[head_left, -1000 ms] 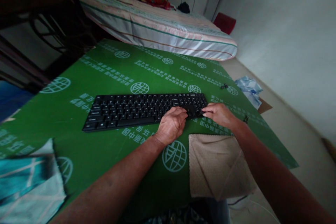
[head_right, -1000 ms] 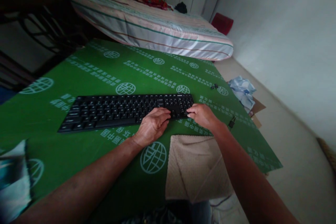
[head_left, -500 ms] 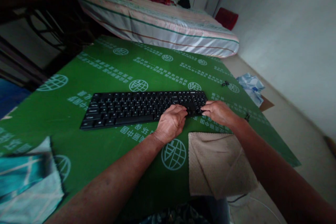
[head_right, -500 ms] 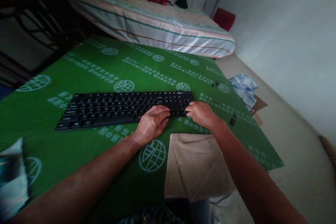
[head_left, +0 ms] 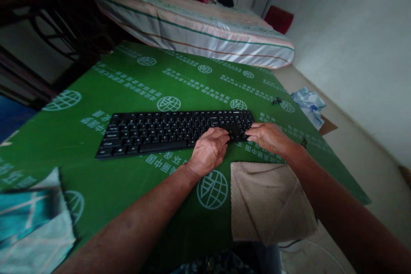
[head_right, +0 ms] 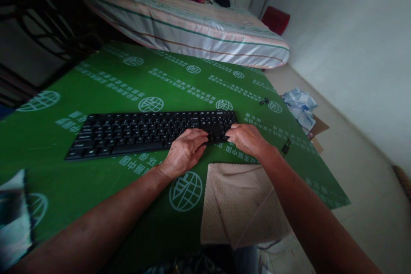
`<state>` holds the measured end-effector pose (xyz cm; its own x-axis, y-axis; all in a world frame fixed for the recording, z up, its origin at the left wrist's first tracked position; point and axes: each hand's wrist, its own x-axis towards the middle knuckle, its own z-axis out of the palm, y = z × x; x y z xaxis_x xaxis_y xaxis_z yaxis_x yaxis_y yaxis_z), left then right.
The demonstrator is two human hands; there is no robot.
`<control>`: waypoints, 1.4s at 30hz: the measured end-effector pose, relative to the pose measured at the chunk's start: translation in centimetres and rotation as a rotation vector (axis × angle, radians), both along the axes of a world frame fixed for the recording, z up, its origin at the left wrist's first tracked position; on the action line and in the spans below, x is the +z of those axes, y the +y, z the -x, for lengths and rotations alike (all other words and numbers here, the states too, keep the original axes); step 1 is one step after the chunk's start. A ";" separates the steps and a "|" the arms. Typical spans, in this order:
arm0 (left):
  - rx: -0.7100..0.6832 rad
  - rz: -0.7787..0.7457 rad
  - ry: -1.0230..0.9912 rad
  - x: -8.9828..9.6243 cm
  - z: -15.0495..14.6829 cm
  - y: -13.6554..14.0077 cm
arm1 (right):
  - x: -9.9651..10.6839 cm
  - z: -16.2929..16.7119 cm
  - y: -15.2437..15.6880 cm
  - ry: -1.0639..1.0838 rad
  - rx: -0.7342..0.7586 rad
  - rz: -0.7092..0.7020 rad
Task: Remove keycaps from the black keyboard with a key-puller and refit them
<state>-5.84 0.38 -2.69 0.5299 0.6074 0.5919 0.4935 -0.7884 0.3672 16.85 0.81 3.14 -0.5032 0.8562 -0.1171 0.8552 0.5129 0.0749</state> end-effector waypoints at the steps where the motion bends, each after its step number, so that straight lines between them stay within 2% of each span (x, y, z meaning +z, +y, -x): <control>1: 0.000 -0.001 0.001 0.0 0.0 0.0 | 0.0 0.0 0.0 0.000 -0.001 0.000; 15: 0.006 -0.006 0.035 0.6 -0.3 -0.3 | 0.3 0.4 0.4 -0.052 -0.008 0.014; 21: 0.019 0.050 0.167 1.9 -2.2 -0.8 | 0.3 0.3 0.7 -0.073 0.009 0.014; 25: 0.074 0.130 0.211 2.4 -3.8 0.0 | 0.5 0.4 0.6 -0.064 0.022 0.002; 30: 0.102 0.191 0.182 2.0 -5.1 1.3 | 0.7 0.5 0.5 -0.061 0.017 0.005; 36: 0.135 0.200 0.136 1.5 -5.7 1.5 | 0.4 0.1 0.6 -0.005 0.032 -0.013; 42: 0.138 0.205 0.107 1.1 -5.9 1.7 | -0.6 -1.0 0.6 0.179 -0.010 -0.013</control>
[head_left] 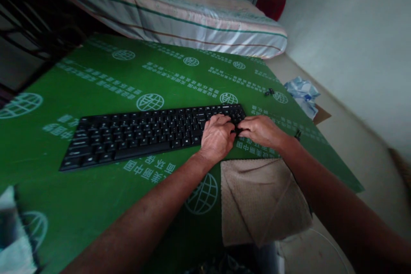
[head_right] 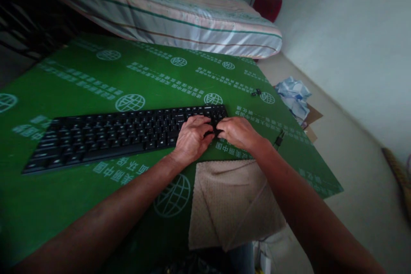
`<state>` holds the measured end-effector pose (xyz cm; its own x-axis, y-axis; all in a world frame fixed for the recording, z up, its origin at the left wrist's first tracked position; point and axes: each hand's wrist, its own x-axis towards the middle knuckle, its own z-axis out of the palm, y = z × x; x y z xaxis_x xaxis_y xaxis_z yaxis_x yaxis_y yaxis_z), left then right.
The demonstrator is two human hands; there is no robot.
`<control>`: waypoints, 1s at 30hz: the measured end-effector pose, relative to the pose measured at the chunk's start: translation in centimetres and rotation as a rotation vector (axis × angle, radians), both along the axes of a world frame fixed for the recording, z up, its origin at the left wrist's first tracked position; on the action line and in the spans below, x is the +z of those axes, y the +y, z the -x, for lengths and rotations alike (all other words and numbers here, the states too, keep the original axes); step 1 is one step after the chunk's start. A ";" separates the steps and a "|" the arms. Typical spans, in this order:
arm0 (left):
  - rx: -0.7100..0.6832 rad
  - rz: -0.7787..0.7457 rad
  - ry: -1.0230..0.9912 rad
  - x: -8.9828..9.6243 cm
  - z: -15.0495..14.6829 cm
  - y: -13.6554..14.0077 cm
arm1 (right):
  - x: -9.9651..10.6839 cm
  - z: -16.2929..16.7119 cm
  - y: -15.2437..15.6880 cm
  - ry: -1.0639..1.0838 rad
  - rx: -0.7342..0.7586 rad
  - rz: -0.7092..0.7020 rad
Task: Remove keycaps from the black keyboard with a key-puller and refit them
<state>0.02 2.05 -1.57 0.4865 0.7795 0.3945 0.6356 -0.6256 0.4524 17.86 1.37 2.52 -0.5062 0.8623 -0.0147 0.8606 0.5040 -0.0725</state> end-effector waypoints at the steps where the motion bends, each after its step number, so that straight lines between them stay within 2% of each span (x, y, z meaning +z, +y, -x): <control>1: 0.001 0.000 -0.005 -0.1 0.0 0.0 | -0.2 -0.2 0.0 0.051 -0.009 0.007; 7: 0.012 0.013 -0.030 -0.1 -0.1 0.0 | -0.8 -0.8 0.0 0.262 -0.074 0.036; 22: 0.017 -0.005 -0.046 -0.4 -0.3 0.5 | -0.5 -1.0 0.4 0.331 -0.063 0.070; 30: 0.009 0.074 -0.047 0.0 -0.5 1.0 | 0.0 -1.5 1.0 0.359 -0.075 0.142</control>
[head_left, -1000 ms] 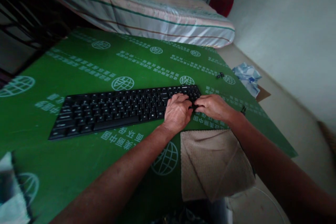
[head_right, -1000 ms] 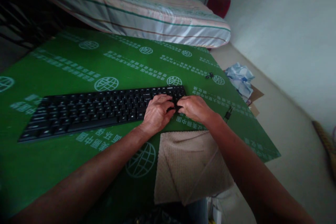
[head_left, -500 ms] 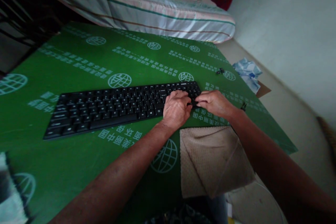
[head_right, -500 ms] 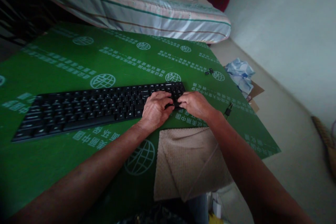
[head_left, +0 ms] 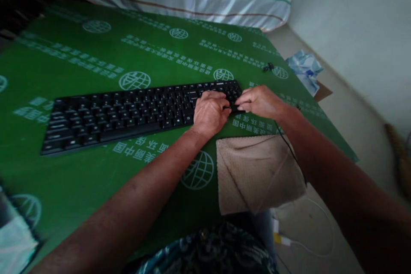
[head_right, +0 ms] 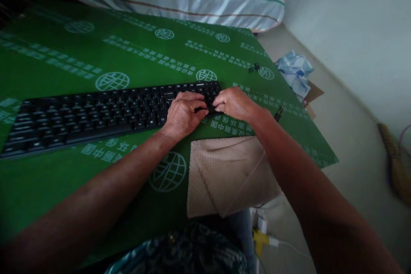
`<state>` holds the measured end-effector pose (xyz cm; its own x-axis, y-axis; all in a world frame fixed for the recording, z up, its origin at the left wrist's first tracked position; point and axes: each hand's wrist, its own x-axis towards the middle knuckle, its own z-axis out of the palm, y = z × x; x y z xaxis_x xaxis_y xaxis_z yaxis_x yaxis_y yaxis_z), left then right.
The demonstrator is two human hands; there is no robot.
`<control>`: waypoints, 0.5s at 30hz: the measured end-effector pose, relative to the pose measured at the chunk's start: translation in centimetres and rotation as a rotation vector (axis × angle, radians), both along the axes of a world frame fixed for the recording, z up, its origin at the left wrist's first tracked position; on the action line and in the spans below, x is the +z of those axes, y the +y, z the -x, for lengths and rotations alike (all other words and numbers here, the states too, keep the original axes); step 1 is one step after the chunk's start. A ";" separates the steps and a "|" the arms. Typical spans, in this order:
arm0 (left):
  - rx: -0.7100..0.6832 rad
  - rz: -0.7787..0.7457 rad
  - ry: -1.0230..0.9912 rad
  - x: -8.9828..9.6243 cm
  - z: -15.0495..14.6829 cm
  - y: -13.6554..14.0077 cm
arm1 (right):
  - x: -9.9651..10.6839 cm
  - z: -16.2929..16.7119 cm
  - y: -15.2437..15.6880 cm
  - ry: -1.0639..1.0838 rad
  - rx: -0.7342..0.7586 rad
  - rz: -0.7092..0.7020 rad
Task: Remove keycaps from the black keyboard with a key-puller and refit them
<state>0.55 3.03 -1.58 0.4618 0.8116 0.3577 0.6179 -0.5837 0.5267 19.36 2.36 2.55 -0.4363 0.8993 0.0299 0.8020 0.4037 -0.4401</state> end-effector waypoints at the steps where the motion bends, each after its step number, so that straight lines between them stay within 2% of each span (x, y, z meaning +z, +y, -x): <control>1: 0.002 0.004 -0.007 0.0 0.0 0.0 | 0.0 -0.1 0.1 0.011 -0.004 0.018; 5: 0.011 0.008 -0.029 0.1 -0.2 0.0 | 0.2 -0.2 0.2 0.038 -0.048 0.090; 15: 0.037 0.027 -0.020 0.2 -0.5 0.2 | -0.3 0.0 0.3 0.001 -0.064 0.033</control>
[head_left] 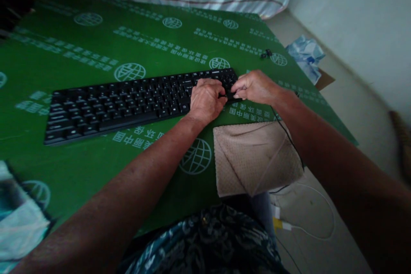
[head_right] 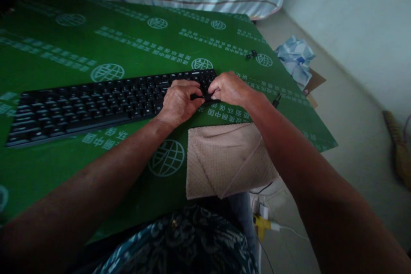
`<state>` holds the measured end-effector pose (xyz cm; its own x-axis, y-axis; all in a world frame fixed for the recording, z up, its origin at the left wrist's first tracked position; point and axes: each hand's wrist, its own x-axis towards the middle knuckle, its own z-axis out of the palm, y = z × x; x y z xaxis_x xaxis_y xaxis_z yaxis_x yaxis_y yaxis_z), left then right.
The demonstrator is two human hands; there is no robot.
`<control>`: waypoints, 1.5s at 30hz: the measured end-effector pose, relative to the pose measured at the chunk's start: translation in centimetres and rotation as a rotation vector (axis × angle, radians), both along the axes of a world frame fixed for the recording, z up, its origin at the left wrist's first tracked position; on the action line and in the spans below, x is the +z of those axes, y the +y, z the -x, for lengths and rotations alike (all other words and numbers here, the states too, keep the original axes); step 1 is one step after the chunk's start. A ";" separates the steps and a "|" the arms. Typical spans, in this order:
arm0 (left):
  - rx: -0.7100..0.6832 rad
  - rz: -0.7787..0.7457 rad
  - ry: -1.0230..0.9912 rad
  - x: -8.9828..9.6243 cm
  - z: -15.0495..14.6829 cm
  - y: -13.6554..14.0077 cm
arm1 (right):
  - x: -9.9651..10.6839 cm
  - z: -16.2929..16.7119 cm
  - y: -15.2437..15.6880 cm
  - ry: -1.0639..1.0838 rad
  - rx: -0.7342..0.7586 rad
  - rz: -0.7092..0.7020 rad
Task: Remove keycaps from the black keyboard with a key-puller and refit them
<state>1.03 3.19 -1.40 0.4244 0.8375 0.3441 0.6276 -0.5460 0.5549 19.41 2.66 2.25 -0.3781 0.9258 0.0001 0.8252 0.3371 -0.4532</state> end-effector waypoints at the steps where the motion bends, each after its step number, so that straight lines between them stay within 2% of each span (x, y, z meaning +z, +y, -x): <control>1: -0.007 -0.003 0.008 0.0 -0.1 0.1 | 0.0 0.0 0.0 -0.009 0.007 0.000; 11: -0.162 -0.098 0.055 -0.7 -0.3 1.6 | 0.3 -0.1 0.1 -0.138 0.050 -0.001; 28: -0.191 -0.046 0.048 -0.8 -0.2 2.3 | 0.0 -0.7 0.2 -0.203 0.125 -0.070; 35: -0.203 -0.039 0.021 -0.9 -0.2 2.6 | -0.3 -0.9 -0.1 -0.105 0.036 -0.012; 45: -0.196 -0.025 0.023 -0.4 -0.2 2.5 | -1.1 -1.2 -0.3 0.063 -0.055 -0.007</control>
<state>1.26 5.74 -1.78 0.5866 0.7293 0.3522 0.5198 -0.6725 0.5268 20.64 2.36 1.18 -0.3255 0.9451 0.0289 0.8125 0.2952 -0.5027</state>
